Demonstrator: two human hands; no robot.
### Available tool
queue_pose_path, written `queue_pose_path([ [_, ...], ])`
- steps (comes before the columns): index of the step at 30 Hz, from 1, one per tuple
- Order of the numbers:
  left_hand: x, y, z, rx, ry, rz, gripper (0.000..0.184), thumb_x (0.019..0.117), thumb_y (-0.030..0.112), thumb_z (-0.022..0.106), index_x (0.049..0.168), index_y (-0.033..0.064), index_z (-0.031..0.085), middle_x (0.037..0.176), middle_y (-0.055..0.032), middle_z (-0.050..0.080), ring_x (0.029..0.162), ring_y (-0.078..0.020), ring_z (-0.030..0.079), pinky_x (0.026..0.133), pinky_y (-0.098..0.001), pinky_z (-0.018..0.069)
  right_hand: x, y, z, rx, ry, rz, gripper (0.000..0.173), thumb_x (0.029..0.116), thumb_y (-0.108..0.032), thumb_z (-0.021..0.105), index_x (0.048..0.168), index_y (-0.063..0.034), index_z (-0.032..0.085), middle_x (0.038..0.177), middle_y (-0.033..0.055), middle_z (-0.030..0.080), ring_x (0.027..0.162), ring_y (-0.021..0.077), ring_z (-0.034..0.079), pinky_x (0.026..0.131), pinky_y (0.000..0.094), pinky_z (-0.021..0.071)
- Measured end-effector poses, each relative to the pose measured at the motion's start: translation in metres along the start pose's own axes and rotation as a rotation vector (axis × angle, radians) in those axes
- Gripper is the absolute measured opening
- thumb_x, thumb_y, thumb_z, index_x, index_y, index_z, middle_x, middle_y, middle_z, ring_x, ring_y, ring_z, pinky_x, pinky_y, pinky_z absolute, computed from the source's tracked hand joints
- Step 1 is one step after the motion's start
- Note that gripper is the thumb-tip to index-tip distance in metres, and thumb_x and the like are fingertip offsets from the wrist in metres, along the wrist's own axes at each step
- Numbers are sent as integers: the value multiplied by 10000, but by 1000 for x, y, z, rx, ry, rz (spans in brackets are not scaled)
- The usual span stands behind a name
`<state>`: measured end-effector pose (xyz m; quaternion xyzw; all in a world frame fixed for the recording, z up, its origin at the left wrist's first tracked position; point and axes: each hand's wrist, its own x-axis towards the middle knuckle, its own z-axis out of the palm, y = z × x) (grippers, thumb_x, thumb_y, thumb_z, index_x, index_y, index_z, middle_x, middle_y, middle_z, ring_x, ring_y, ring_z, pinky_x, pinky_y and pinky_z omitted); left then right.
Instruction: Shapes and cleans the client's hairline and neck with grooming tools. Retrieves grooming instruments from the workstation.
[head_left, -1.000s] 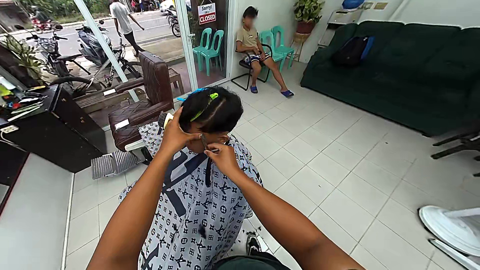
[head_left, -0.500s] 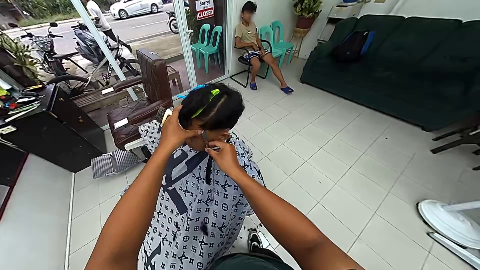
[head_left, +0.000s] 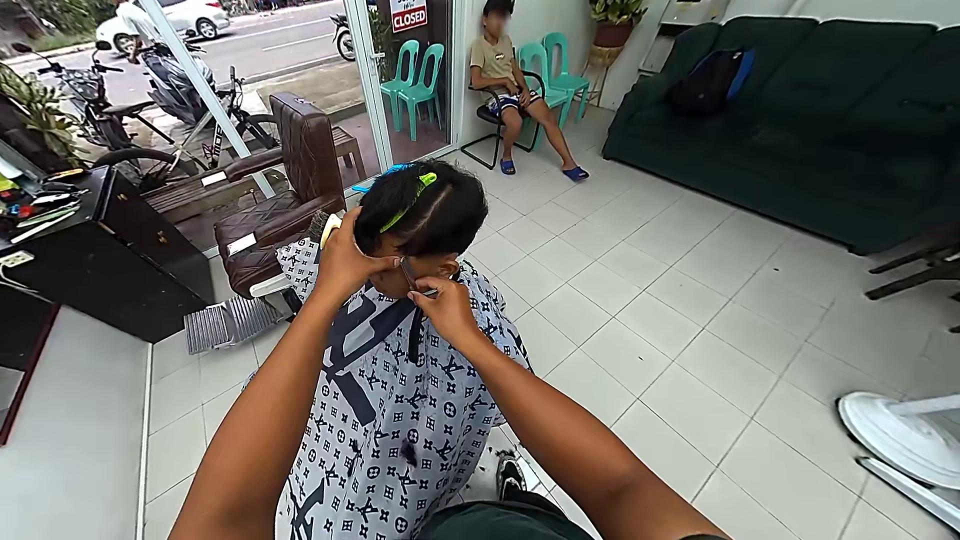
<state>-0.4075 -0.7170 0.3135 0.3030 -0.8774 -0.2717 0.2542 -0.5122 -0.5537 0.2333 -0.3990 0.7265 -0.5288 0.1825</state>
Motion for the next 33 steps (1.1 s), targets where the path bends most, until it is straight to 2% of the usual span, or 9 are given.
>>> queue_pose_path([
  [4,0,0,-1,-12,-2,1,1051,642,332,980,1514,101,439,1351,-250,596,1293,-418,550,1066,-645,422,-3,6,-3,35,38,11,147,944,-109,735,1046,-4,750,999,142,727,771,170,695,753,329,595],
  [12,0,0,0,-6,0,10,1027,652,316,975,1506,91,451,1327,-263,606,1276,-425,561,1066,-644,424,-1,4,1,13,25,-15,159,939,-113,744,1050,0,751,992,164,722,825,221,709,793,386,601],
  [17,0,1,-1,-7,-2,7,1027,652,316,977,1507,99,449,1364,-247,591,1305,-417,541,1078,-647,409,-3,8,-2,33,38,16,160,944,-107,739,1051,11,738,1014,162,713,795,206,704,768,367,606],
  [21,1,0,0,-2,-3,3,1028,654,315,975,1508,97,445,1318,-264,606,1271,-424,560,1062,-642,420,0,2,0,3,21,-12,154,937,-113,744,1052,-10,757,989,162,718,830,227,706,801,394,598],
  [27,2,-3,0,-18,-5,15,1034,643,325,980,1503,97,451,1337,-246,604,1290,-406,553,1076,-629,416,-1,9,-4,21,41,21,149,938,-104,745,1042,2,742,1002,158,711,780,203,688,758,366,593],
  [33,4,-4,1,-19,-1,18,1040,636,329,982,1503,103,452,1335,-239,605,1284,-396,556,1075,-615,424,1,4,-1,7,35,-19,150,936,-102,747,1041,5,752,1003,169,720,856,241,707,818,416,595],
])
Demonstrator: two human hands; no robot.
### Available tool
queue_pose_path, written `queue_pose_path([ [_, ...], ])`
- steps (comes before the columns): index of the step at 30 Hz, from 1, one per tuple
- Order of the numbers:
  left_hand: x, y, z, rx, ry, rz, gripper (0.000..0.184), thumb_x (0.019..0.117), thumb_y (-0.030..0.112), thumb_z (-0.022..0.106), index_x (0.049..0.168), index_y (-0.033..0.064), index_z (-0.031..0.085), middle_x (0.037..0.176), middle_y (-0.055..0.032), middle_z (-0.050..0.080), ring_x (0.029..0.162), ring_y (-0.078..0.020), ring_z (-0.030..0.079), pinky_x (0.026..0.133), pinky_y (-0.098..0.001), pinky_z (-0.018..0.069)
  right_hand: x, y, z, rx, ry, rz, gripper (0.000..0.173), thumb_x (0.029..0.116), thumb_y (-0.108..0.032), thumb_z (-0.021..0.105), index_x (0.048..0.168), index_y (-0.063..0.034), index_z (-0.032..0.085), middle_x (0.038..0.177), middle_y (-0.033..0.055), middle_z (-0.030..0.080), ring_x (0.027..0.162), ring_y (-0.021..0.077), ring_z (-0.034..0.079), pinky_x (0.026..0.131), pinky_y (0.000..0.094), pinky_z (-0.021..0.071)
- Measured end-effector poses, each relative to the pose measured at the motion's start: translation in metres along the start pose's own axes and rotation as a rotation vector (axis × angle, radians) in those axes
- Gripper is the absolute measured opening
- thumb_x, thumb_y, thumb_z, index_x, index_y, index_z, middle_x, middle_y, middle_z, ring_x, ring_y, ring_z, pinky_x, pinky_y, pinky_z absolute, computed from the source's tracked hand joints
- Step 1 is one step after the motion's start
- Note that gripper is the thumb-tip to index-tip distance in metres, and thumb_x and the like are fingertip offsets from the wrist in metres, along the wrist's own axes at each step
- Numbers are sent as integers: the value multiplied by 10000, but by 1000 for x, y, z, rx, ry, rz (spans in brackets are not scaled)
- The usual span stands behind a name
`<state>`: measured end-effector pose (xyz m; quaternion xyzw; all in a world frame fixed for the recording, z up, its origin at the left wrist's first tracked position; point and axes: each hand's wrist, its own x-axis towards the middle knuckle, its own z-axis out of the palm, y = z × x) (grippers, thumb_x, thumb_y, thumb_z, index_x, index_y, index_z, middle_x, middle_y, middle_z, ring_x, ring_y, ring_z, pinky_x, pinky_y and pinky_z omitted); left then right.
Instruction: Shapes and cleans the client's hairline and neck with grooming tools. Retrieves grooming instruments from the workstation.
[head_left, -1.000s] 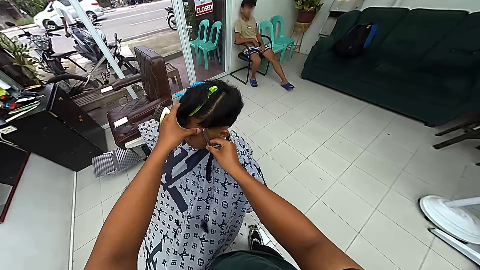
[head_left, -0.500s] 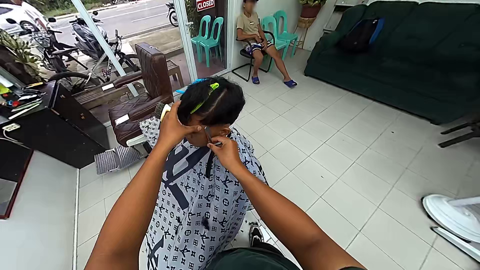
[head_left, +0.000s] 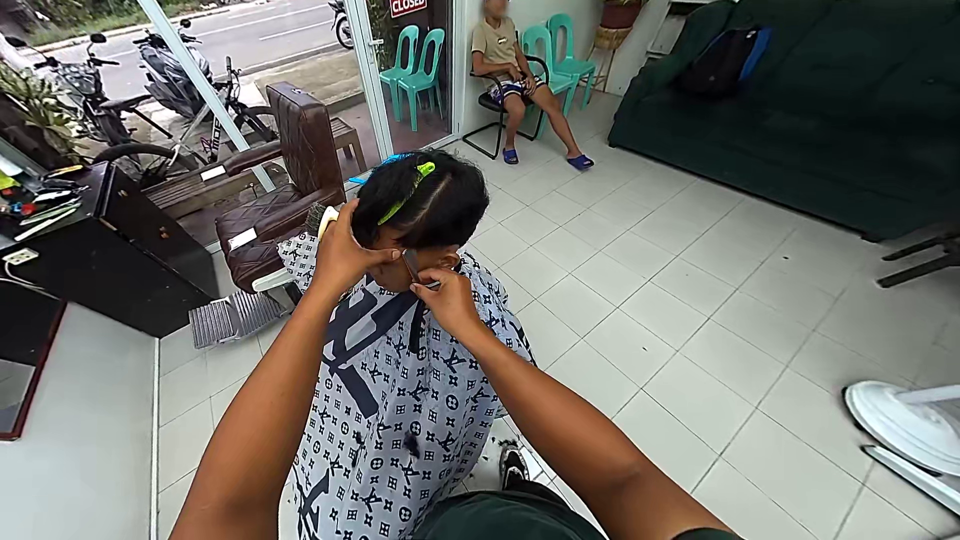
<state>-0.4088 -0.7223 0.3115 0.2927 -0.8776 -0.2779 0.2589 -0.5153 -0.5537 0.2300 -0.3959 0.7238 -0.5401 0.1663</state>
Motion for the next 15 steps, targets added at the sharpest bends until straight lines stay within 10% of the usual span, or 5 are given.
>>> queue_pose_path([
  [15,-1,3,-1,-5,-7,-13,1042,652,306,976,1515,91,435,1373,-249,582,1316,-408,533,1094,-624,406,-2,5,-4,2,-2,46,173,947,-120,742,1068,2,741,1020,170,709,811,235,698,784,406,599],
])
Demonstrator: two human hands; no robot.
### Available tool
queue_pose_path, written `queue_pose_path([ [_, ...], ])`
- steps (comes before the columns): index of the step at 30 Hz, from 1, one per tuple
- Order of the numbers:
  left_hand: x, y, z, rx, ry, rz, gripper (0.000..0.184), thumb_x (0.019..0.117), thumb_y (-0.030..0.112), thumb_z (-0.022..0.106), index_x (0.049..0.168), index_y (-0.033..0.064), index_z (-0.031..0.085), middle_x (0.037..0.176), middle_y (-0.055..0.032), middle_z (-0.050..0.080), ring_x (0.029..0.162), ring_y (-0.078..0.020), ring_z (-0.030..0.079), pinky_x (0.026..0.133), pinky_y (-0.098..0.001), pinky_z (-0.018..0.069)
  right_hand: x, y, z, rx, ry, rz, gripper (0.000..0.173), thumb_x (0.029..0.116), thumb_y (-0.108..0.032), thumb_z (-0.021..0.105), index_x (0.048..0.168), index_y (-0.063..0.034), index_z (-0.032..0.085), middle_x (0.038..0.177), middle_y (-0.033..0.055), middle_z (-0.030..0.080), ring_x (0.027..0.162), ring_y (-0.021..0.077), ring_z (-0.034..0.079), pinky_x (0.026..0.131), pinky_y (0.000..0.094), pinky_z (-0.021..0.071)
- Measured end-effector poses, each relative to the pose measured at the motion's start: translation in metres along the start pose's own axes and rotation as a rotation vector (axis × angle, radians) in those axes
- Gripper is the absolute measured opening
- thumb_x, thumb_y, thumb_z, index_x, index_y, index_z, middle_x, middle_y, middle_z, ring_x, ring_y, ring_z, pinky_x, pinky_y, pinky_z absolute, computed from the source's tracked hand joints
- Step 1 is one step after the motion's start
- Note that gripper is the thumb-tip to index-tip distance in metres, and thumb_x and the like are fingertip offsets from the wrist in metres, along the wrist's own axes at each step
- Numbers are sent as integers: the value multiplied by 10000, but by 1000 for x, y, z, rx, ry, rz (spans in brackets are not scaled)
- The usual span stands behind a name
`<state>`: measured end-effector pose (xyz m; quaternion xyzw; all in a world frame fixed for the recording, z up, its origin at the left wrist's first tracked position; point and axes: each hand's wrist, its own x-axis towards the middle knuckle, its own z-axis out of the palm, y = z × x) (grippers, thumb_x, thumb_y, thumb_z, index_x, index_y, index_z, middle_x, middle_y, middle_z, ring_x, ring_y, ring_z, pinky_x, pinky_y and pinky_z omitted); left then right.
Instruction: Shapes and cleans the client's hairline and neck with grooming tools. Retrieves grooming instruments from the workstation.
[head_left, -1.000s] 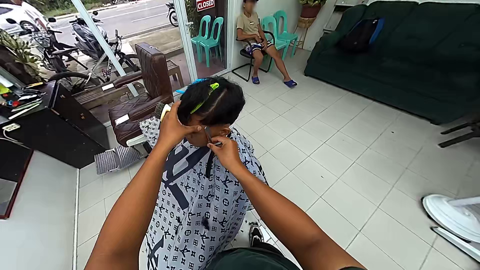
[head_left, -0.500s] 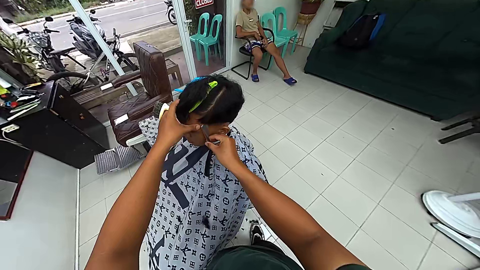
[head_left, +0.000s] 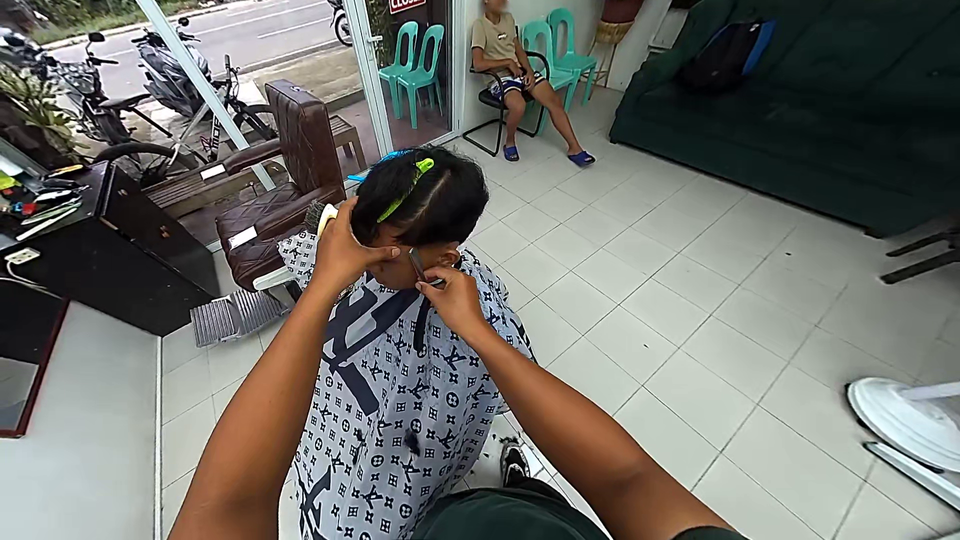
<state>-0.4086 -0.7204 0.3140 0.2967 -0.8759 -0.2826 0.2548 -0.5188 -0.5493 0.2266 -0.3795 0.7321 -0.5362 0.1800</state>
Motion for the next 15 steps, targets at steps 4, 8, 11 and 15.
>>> queue_pose_path([
  [4,0,-1,1,5,-3,7,1035,651,305,977,1508,89,439,1385,-235,579,1326,-393,529,1105,-609,404,1,-7,3,-12,-12,-24,164,945,-106,739,1069,1,748,1022,176,721,848,251,713,815,431,599],
  [8,1,0,1,-6,-6,-3,1050,643,294,982,1514,97,430,1397,-231,572,1337,-383,522,1111,-605,400,1,-1,1,15,1,-15,156,949,-113,740,1059,-3,744,1007,164,720,810,229,704,779,407,601],
  [11,0,0,0,0,-6,-5,1055,648,296,980,1519,86,422,1397,-243,569,1335,-395,523,1109,-614,398,0,-1,2,29,2,-3,161,949,-105,737,1064,8,741,1008,168,720,784,224,703,762,399,603],
  [15,1,0,0,8,-12,-15,1052,647,296,981,1518,104,422,1387,-241,573,1330,-390,524,1105,-609,401,1,-6,4,8,-15,-12,166,949,-111,737,1073,-1,745,1006,170,726,798,237,714,776,418,608],
])
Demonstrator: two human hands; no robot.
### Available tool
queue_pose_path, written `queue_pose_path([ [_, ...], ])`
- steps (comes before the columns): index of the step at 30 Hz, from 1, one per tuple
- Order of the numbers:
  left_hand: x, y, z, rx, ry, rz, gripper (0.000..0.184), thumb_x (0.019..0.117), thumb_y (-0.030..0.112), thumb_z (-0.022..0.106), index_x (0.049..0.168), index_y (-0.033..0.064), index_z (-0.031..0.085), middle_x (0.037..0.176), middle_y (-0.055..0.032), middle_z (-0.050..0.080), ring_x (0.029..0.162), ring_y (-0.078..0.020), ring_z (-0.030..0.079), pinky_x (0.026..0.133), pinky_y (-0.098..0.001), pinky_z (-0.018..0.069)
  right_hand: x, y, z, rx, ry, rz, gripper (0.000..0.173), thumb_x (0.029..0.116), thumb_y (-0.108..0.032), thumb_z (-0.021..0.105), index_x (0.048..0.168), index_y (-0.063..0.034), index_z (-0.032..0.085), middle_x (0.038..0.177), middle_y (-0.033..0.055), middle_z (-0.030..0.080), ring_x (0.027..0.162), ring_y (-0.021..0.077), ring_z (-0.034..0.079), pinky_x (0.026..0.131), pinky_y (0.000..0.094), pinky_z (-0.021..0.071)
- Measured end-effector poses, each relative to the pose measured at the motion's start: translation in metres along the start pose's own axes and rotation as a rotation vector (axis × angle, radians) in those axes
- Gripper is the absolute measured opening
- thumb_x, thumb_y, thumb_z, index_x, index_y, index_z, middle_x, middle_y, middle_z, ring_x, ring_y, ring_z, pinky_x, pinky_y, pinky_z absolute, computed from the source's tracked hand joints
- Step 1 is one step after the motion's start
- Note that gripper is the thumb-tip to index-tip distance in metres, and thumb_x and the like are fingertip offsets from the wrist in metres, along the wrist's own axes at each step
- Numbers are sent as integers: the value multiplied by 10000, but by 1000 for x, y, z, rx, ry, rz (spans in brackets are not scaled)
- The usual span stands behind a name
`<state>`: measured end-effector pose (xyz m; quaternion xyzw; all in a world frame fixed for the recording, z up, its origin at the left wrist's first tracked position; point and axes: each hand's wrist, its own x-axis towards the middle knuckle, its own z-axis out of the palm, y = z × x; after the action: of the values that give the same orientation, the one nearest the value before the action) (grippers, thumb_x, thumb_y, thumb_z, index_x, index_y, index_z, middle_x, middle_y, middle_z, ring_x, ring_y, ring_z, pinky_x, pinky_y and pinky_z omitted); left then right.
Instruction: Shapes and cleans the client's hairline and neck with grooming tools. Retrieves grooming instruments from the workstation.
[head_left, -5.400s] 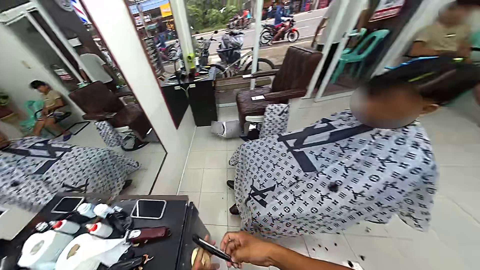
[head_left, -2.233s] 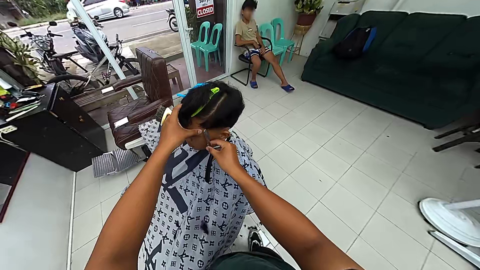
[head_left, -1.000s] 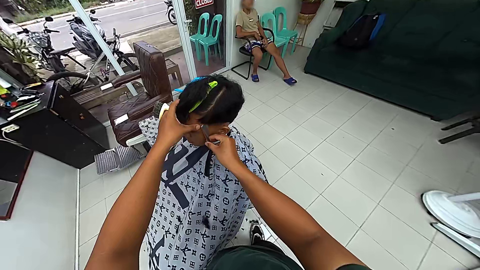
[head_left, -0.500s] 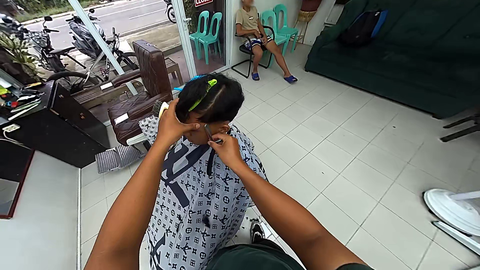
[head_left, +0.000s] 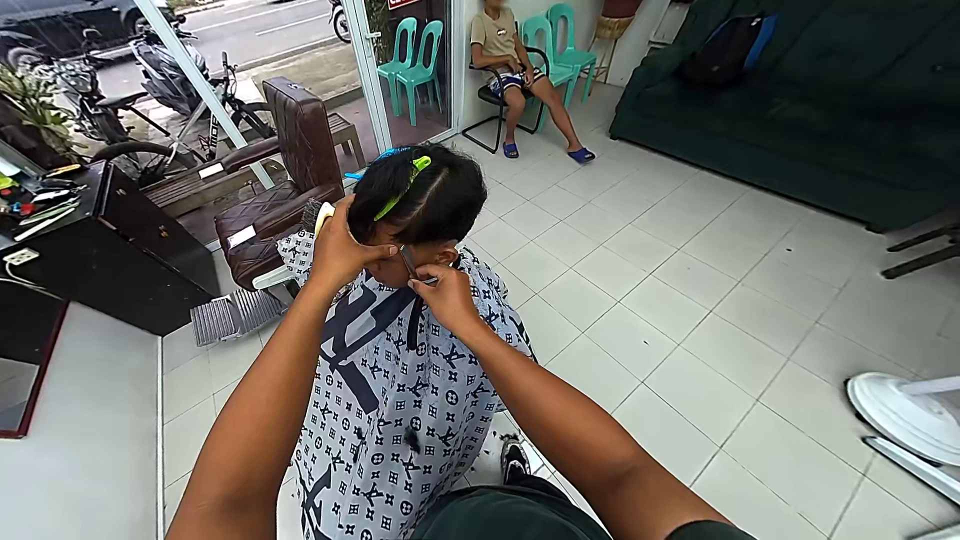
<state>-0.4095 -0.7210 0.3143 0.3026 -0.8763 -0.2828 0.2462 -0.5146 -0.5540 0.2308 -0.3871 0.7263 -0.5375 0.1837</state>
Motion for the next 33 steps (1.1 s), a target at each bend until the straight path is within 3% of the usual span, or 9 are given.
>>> queue_pose_path([
  [9,-12,-4,-8,-175,37,47,1111,668,237,962,1573,97,333,1506,-209,486,1380,-367,482,1072,-585,452,-19,7,-3,46,0,-241,181,967,-131,698,1074,7,746,1017,140,734,904,197,720,831,364,608],
  [11,-45,-3,-10,-354,196,80,1082,776,273,891,1620,139,228,1589,-116,418,1392,-292,490,1010,-506,523,-38,22,-21,98,-38,-432,231,1013,-128,611,1134,25,735,1093,130,750,986,161,730,876,324,611],
  [13,-84,0,9,-511,305,225,751,940,453,697,1525,131,352,1431,-15,549,1198,-139,610,915,-352,572,-59,36,-48,121,-104,-401,260,1044,-84,521,1183,41,702,1138,112,747,990,125,724,878,300,604],
  [15,-116,12,38,-730,-2,295,474,1005,570,531,1177,142,639,1032,57,730,820,-46,695,639,-244,575,-72,40,-69,68,-186,-155,283,1074,-98,454,1230,25,656,1108,77,746,915,99,719,804,279,597],
  [18,-111,39,59,-879,-539,323,542,1081,486,403,1014,48,716,839,30,758,660,-27,694,545,-198,555,-90,42,-81,204,-224,-89,260,1071,-94,442,1193,13,644,989,12,748,767,40,683,666,212,570],
  [21,-78,52,67,-1072,-280,103,322,1073,256,378,1003,92,646,768,25,727,601,-48,664,519,-191,530,-100,51,-90,473,-89,-185,241,1074,-95,421,1177,-7,621,989,19,770,776,68,712,655,222,585],
  [24,-68,45,72,-819,-514,-84,218,1074,153,440,1164,20,589,811,-8,696,614,-53,632,516,-196,493,-104,62,-109,471,15,-90,257,1063,-60,394,1205,11,597,990,55,772,759,114,732,609,243,599],
  [28,-67,43,65,-852,-405,8,139,1026,117,542,1065,31,645,797,8,719,588,-22,629,496,-167,484,-103,68,-125,407,52,-39,269,1047,-47,434,1228,30,617,1002,69,769,778,146,750,590,276,626],
  [33,-76,28,56,-527,-623,138,158,989,89,602,1105,6,672,882,-1,721,648,-12,621,614,-199,530,-79,42,-121,279,45,-32,249,990,-18,580,1206,56,680,1020,86,749,846,148,751,715,309,655],
])
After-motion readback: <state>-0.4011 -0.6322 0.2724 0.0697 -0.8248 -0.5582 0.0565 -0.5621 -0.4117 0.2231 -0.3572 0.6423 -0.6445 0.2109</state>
